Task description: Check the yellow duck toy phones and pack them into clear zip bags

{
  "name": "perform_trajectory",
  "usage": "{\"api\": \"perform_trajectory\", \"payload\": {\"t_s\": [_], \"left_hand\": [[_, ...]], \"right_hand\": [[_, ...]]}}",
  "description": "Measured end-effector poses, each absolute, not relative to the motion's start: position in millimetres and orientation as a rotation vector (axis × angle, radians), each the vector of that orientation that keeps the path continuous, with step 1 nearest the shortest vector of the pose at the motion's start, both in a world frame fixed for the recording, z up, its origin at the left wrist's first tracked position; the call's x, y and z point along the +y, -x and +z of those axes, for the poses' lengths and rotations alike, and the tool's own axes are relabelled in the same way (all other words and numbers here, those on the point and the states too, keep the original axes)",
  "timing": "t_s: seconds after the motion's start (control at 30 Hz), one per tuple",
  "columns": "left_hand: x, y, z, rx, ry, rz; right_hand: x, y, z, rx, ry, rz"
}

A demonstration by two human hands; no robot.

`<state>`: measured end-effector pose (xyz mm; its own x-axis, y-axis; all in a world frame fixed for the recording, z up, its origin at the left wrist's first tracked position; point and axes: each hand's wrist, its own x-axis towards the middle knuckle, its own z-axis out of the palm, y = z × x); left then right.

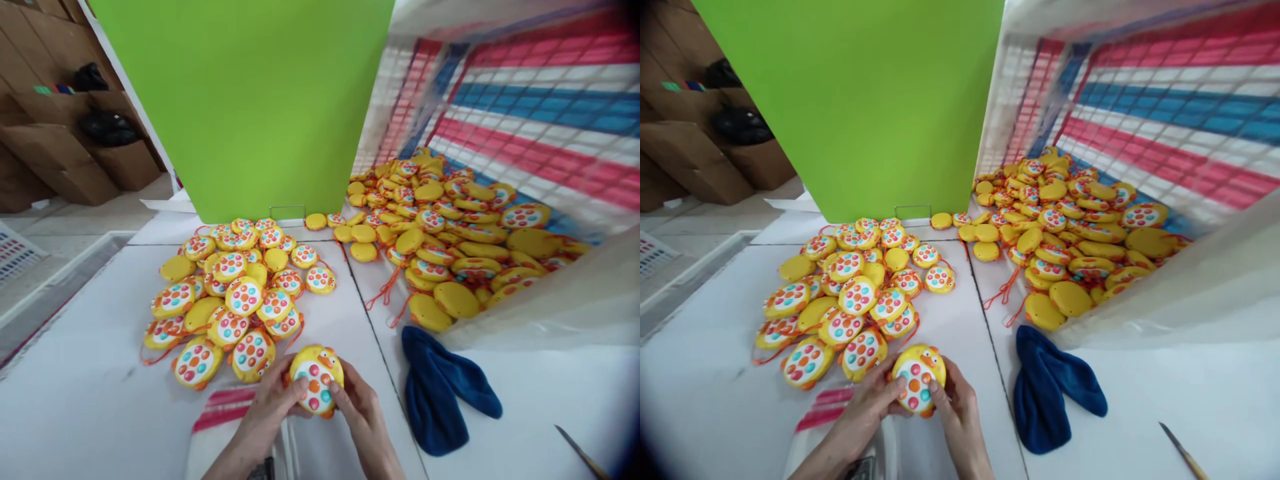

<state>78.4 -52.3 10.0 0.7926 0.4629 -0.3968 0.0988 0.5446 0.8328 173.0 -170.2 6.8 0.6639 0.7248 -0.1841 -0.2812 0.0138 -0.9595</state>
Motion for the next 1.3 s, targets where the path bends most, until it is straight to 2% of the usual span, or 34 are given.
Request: {"api": "perform_trajectory", "payload": {"t_s": [0.2,0.4,0.7,0.93,1.07,1.3], "left_hand": [[-53.0,-72.6,7.5,0.699,-1.082,0.294],[-64.4,-72.3,7.8,0.706,-0.989,0.302],[-65.1,-62.8,-3.1,0.829,-0.945,0.293],[-62.8,-69.1,15.2,0.603,-1.173,0.204],[-63.5,-70.9,25.6,0.635,-1.212,0.177],[-11.3,-105.8,35.6,0.809,-1.187,0.474]], "right_hand": [[-173.4,-175.6,0.1,-0.536,1.538,0.719],[-172.2,-168.2,-0.3,-0.423,1.347,0.834],[-168.0,-158.8,-7.5,-0.377,1.403,0.841],[-167.5,-160.5,-11.5,-0.404,1.503,0.764],[-163.3,-157.1,-19.9,-0.363,1.499,0.709],[-155.4,-169.9,-47.5,-0.233,1.423,0.693]]}}
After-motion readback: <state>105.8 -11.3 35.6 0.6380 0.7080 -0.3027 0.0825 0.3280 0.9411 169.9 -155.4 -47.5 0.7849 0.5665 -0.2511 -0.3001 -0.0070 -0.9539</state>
